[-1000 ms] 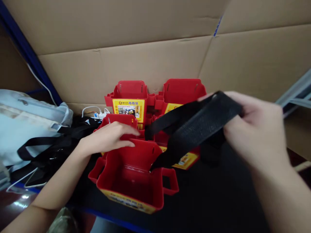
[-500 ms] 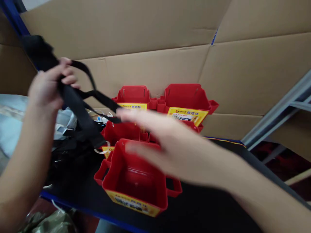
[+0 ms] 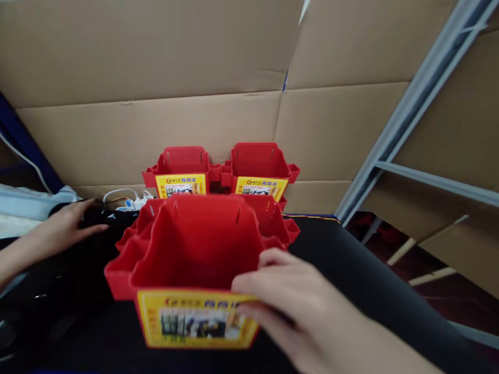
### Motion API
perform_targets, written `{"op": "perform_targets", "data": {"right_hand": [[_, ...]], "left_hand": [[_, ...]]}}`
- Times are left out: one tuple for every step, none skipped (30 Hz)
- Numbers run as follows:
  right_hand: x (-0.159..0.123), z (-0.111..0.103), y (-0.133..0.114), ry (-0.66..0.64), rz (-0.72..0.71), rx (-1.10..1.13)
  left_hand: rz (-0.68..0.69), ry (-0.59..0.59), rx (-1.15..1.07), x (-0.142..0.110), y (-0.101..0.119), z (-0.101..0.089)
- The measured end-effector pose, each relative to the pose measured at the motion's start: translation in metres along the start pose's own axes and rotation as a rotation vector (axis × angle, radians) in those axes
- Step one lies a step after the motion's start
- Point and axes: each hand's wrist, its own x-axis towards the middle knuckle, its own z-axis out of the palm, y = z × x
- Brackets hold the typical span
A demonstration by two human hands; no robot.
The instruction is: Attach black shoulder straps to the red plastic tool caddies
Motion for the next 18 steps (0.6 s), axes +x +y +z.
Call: {"op": "perform_targets", "data": {"right_hand": [[0.0,-0.013,0.008,0.034,0.021,-0.022],[0.0,-0.025,0.019,0.078,0.063,-0.046],[-0.001,-0.036,0.031,0.14,0.087,-0.069],[-0.002,-0.044,0.044,0.164,0.126,-0.097],[-0.003,-0.05,0.058,0.194,0.152,-0.123],[-0.004,-0.054,0.072,0.203,0.156,-0.127],[-0.004,-0.055,0.086,0.188,0.146,-0.126],[-0.004,-0.055,0.099,0.168,0.138,-0.123],[-0.004,-0.053,0.11,0.132,0.137,-0.111],[-0.004,-0.05,0.119,0.083,0.138,-0.096],[-0.005,-0.048,0.127,0.035,0.146,-0.082],[-0.006,-0.045,0.133,-0.004,0.155,-0.071],[-0.007,-0.044,0.138,-0.029,0.163,-0.068],[-0.01,-0.043,0.141,-0.038,0.175,-0.074],[-0.012,-0.044,0.143,-0.033,0.194,-0.086],[-0.015,-0.046,0.145,-0.023,0.217,-0.101],[-0.017,-0.048,0.146,-0.016,0.234,-0.116],[-0.02,-0.051,0.146,-0.016,0.239,-0.13]], "left_hand": [[0.097,-0.032,-0.112,-0.002,0.019,0.005],[0.161,-0.082,-0.221,-0.004,0.036,0.009],[0.212,-0.152,-0.319,-0.006,0.052,0.013],[0.238,-0.205,-0.394,-0.008,0.065,0.018],[0.252,-0.246,-0.452,-0.009,0.074,0.022],[0.26,-0.27,-0.493,-0.009,0.08,0.025],[0.264,-0.28,-0.521,-0.009,0.083,0.029],[0.266,-0.281,-0.542,-0.009,0.084,0.031],[0.269,-0.283,-0.558,-0.008,0.084,0.033],[0.27,-0.281,-0.567,-0.008,0.083,0.035],[0.265,-0.273,-0.568,-0.008,0.082,0.036],[0.257,-0.262,-0.564,-0.008,0.082,0.037],[0.252,-0.25,-0.558,-0.009,0.082,0.038],[0.249,-0.238,-0.552,-0.009,0.082,0.039],[0.246,-0.228,-0.547,-0.01,0.083,0.04],[0.245,-0.218,-0.544,-0.011,0.085,0.041],[0.242,-0.207,-0.542,-0.012,0.086,0.041],[0.238,-0.199,-0.54,-0.013,0.087,0.042]]}}
